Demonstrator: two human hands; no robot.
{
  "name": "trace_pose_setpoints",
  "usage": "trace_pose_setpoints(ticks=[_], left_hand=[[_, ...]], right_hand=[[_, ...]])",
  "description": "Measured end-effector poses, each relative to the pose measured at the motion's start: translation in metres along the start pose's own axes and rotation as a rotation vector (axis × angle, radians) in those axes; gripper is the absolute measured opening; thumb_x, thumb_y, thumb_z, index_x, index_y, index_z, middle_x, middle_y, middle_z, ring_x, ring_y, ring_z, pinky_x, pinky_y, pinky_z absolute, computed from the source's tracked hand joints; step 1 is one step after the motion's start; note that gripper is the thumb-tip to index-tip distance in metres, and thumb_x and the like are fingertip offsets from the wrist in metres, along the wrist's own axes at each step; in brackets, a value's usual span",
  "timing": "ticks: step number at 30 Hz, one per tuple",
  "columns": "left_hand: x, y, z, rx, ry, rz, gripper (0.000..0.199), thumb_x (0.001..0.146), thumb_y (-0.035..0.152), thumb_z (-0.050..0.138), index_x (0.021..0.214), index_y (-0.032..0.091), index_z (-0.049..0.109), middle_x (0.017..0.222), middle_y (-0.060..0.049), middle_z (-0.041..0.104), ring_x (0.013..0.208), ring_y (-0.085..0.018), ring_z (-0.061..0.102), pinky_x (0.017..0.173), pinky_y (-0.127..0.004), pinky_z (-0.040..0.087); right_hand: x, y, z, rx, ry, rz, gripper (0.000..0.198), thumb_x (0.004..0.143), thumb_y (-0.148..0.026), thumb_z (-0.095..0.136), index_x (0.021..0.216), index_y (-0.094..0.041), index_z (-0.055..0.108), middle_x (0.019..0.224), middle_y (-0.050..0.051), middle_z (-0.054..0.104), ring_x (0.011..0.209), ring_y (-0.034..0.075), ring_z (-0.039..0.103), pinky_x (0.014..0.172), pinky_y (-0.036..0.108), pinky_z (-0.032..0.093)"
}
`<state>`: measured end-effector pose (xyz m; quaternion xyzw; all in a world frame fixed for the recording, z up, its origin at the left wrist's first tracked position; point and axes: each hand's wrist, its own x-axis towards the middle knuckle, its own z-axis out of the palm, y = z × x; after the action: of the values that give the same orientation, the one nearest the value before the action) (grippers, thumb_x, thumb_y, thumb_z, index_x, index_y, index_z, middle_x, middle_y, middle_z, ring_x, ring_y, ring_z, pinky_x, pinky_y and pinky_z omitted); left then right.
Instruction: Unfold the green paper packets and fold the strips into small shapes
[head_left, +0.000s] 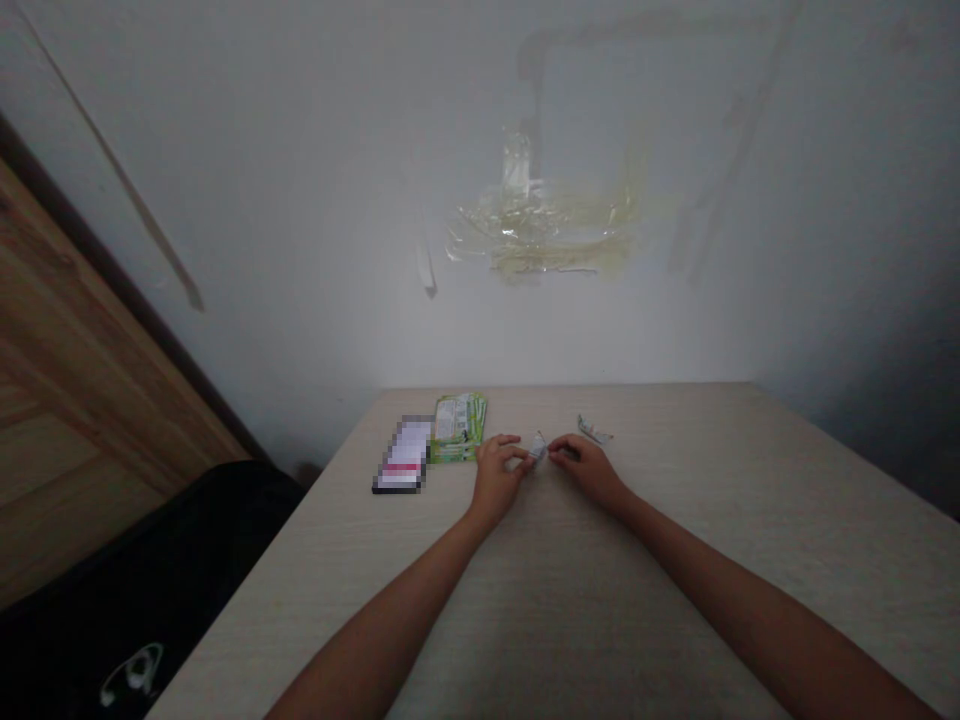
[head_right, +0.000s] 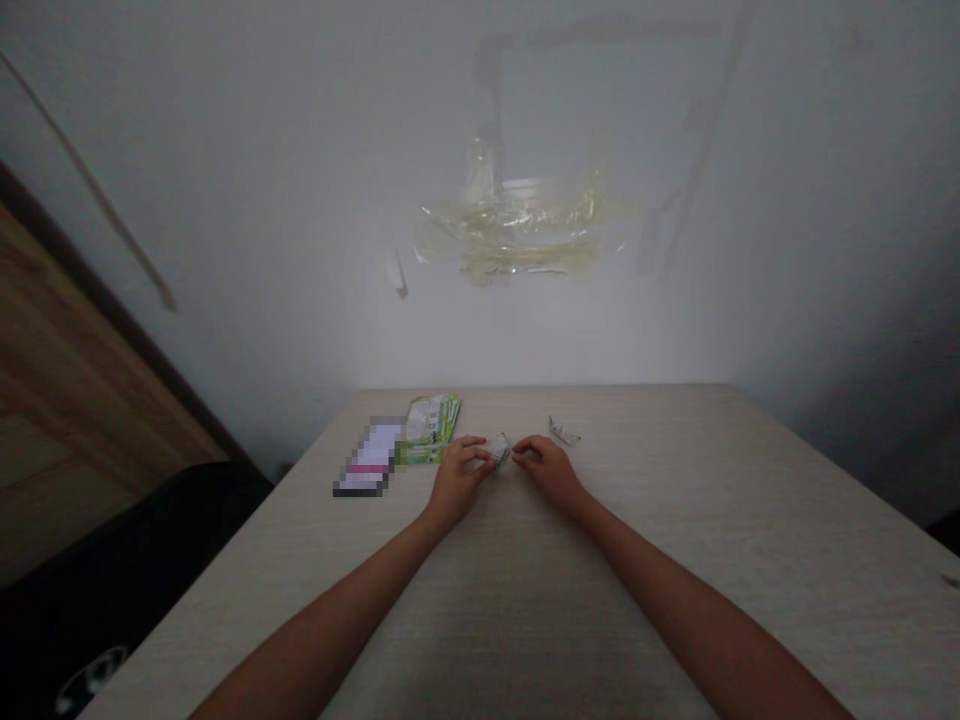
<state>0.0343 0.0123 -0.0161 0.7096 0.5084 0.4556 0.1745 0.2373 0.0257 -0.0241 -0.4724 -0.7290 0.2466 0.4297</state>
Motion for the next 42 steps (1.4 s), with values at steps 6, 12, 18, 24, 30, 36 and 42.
trace_pose_setpoints(ticks=[6,12,18,24,30,36,42], left_hand=[[0.002,0.0,-0.004,-0.046,0.031,0.002,0.005,0.077,0.025,0.071,0.08,0.023,0.074,0.104,-0.004,0.072,0.106,-0.021,0.061,0.101,-0.042,0.04],[0.003,-0.002,-0.003,-0.124,0.006,-0.064,0.01,0.078,0.03,0.067,0.08,0.023,0.074,0.096,-0.003,0.075,0.11,-0.022,0.062,0.102,-0.041,0.04],[0.002,0.001,-0.004,-0.098,0.005,-0.098,0.015,0.077,0.035,0.066,0.082,0.024,0.075,0.096,-0.002,0.075,0.111,-0.023,0.061,0.101,-0.041,0.04],[0.001,0.0,-0.003,-0.076,0.02,-0.126,0.019,0.078,0.038,0.066,0.086,0.023,0.075,0.103,-0.004,0.075,0.11,-0.023,0.063,0.104,-0.043,0.037],[0.001,0.002,-0.003,-0.051,0.027,-0.1,0.019,0.08,0.039,0.064,0.082,0.022,0.073,0.095,-0.003,0.075,0.101,-0.022,0.065,0.103,-0.042,0.037],[-0.001,0.005,-0.008,-0.013,0.085,-0.065,0.017,0.084,0.037,0.061,0.085,0.021,0.07,0.093,-0.003,0.073,0.097,-0.021,0.063,0.097,-0.039,0.04],[0.0,0.008,-0.014,0.009,0.166,-0.053,0.015,0.086,0.033,0.06,0.086,0.021,0.068,0.094,-0.003,0.071,0.098,-0.021,0.061,0.097,-0.039,0.041]], right_hand=[[0.003,0.012,-0.025,-0.396,0.219,-0.113,0.025,0.086,-0.025,0.054,0.108,-0.019,0.064,0.109,0.013,0.063,0.111,0.03,0.051,0.099,0.046,0.039],[0.003,0.029,-0.034,-0.719,0.354,0.065,0.038,0.086,-0.034,0.059,0.117,-0.013,0.064,0.11,0.021,0.06,0.106,0.035,0.049,0.091,0.047,0.041],[0.001,0.034,-0.031,-0.734,0.239,0.155,0.029,0.088,-0.035,0.057,0.103,-0.014,0.069,0.101,0.021,0.062,0.099,0.035,0.052,0.083,0.045,0.042],[0.003,0.035,-0.032,-0.628,0.203,0.088,0.024,0.09,-0.035,0.054,0.095,-0.017,0.07,0.096,0.017,0.064,0.096,0.031,0.054,0.084,0.041,0.041],[0.004,0.028,-0.03,-0.495,0.19,0.041,0.029,0.09,-0.041,0.054,0.101,-0.016,0.065,0.098,0.013,0.066,0.095,0.027,0.057,0.085,0.038,0.043],[0.004,0.017,-0.023,-0.332,0.112,-0.083,0.027,0.089,-0.038,0.056,0.106,-0.018,0.062,0.104,0.011,0.066,0.098,0.025,0.058,0.088,0.038,0.044],[0.002,0.006,-0.022,-0.198,-0.023,-0.212,0.025,0.09,-0.038,0.057,0.106,-0.021,0.065,0.107,0.01,0.067,0.104,0.025,0.058,0.094,0.041,0.043]])
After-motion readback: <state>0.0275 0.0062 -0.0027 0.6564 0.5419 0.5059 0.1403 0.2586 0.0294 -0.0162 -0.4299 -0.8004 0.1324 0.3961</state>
